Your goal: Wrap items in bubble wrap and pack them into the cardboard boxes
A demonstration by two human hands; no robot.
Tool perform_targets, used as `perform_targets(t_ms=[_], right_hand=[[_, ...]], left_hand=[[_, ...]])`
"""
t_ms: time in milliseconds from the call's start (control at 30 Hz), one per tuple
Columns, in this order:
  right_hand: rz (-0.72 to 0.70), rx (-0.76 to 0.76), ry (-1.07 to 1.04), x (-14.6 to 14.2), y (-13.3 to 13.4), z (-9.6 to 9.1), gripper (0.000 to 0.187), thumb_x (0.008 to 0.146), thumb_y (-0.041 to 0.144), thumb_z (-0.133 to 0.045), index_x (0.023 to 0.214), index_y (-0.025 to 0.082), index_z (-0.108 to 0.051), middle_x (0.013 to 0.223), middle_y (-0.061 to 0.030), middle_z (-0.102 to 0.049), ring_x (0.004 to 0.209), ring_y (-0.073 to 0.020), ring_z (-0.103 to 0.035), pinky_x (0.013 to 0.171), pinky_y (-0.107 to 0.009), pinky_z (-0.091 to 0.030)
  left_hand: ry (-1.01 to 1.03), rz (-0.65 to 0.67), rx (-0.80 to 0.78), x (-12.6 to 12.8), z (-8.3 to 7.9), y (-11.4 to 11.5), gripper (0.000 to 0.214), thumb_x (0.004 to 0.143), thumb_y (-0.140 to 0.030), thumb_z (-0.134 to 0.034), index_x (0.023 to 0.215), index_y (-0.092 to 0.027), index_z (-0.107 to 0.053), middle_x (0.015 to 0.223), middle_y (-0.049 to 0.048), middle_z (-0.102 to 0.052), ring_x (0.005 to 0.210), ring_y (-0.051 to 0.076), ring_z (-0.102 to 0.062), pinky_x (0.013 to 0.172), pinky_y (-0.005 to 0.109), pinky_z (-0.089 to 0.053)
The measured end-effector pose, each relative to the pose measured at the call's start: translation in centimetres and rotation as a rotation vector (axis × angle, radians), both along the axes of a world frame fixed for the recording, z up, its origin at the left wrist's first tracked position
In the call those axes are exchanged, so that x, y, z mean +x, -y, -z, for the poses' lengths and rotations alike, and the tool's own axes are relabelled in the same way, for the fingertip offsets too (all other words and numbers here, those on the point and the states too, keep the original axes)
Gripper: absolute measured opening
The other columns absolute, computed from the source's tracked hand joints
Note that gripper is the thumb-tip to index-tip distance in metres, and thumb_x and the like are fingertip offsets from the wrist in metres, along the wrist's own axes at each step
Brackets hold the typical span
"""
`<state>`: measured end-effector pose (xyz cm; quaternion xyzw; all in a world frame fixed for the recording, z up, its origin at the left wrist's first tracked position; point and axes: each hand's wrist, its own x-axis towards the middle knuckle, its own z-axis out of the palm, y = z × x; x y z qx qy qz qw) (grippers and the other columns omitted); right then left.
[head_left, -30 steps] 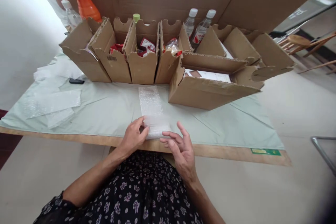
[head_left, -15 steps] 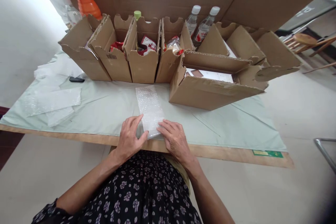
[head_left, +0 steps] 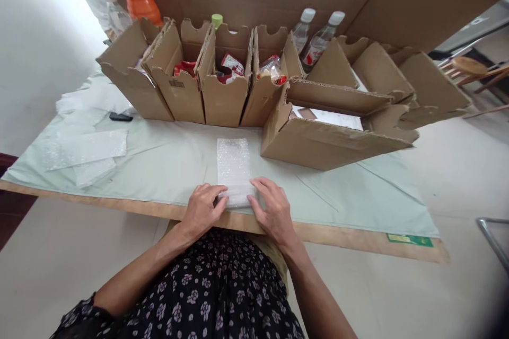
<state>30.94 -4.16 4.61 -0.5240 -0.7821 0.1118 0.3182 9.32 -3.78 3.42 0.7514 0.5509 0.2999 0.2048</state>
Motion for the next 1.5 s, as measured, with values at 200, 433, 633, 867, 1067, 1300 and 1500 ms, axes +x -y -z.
perform_targets(t_ms=[200,433,633,867,1067,1300,1500], right_hand=[[-0.168,0.014,0.167,-0.5,0.4,0.4,0.025,0.097,0.017,-0.060,0.121,0.020,-0.068,0.127,-0.0120,-0.071,0.121,-0.0304,-0.062,0.096,-0.046,-0.048],[-0.176,-0.165,-0.013,-0.2,0.0,0.2,0.024,0.103,0.026,-0.056,0.122,0.020,-0.069,0.107,-0.0067,-0.079,0.093,-0.0225,-0.069,0.088,-0.040,-0.050],[-0.088,-0.023,0.115,-0.1,0.0,0.5,0.030,0.099,0.029,-0.060,0.127,0.020,-0.067,0.133,-0.0144,-0.068,0.120,-0.0306,-0.061,0.098,-0.047,-0.047],[-0.185,-0.194,0.005,-0.1,-0.8,0.8,0.027,0.102,0.026,-0.055,0.124,0.025,-0.070,0.112,-0.0074,-0.077,0.104,-0.0243,-0.068,0.095,-0.044,-0.049],[-0.050,-0.062,0.053,-0.2,-0.3,0.4,0.035,0.102,0.033,-0.056,0.133,0.020,-0.064,0.132,-0.0140,-0.069,0.117,-0.0289,-0.062,0.096,-0.045,-0.048],[-0.116,-0.131,0.129,-2.3,-2.7,1.1,0.032,0.096,0.017,-0.061,0.127,0.022,-0.068,0.129,-0.0112,-0.072,0.117,-0.0283,-0.063,0.095,-0.044,-0.047],[-0.056,-0.338,-0.257,-3.0,-1.1,-0.2,0.026,0.101,0.028,-0.056,0.123,0.024,-0.069,0.117,-0.0066,-0.076,0.103,-0.0220,-0.068,0.095,-0.038,-0.050]], left_hand=[[-0.150,-0.025,0.087,0.0,0.1,-0.5,0.025,0.093,-0.021,-0.064,0.118,-0.015,-0.069,0.104,0.0119,-0.074,0.096,0.027,-0.067,0.087,0.042,-0.053],[-0.012,0.146,0.090,-1.1,-0.5,0.8,0.028,0.100,-0.023,-0.057,0.126,-0.018,-0.064,0.101,0.0074,-0.074,0.094,0.023,-0.065,0.088,0.040,-0.051],[-0.171,-0.029,0.039,-0.5,0.3,-1.9,0.030,0.096,-0.025,-0.061,0.123,-0.015,-0.067,0.095,0.0093,-0.073,0.090,0.026,-0.064,0.085,0.043,-0.051],[-0.025,0.177,0.116,-1.5,-1.0,0.3,0.028,0.098,-0.027,-0.061,0.125,-0.019,-0.065,0.116,0.0103,-0.071,0.112,0.026,-0.062,0.097,0.043,-0.050],[-0.136,0.013,0.033,-1.1,0.0,-1.7,0.028,0.095,-0.026,-0.060,0.120,-0.016,-0.069,0.098,0.0102,-0.074,0.092,0.028,-0.064,0.086,0.045,-0.053],[0.194,-0.224,-0.118,-1.6,-0.4,-1.8,0.047,0.092,-0.040,-0.062,0.133,-0.017,-0.061,0.117,0.0131,-0.068,0.103,0.026,-0.065,0.094,0.046,-0.055],[0.832,-0.173,-0.565,-0.4,-1.8,0.9,0.060,0.084,-0.047,-0.072,0.133,-0.015,-0.058,0.129,0.0149,-0.070,0.119,0.028,-0.067,0.105,0.043,-0.054]])
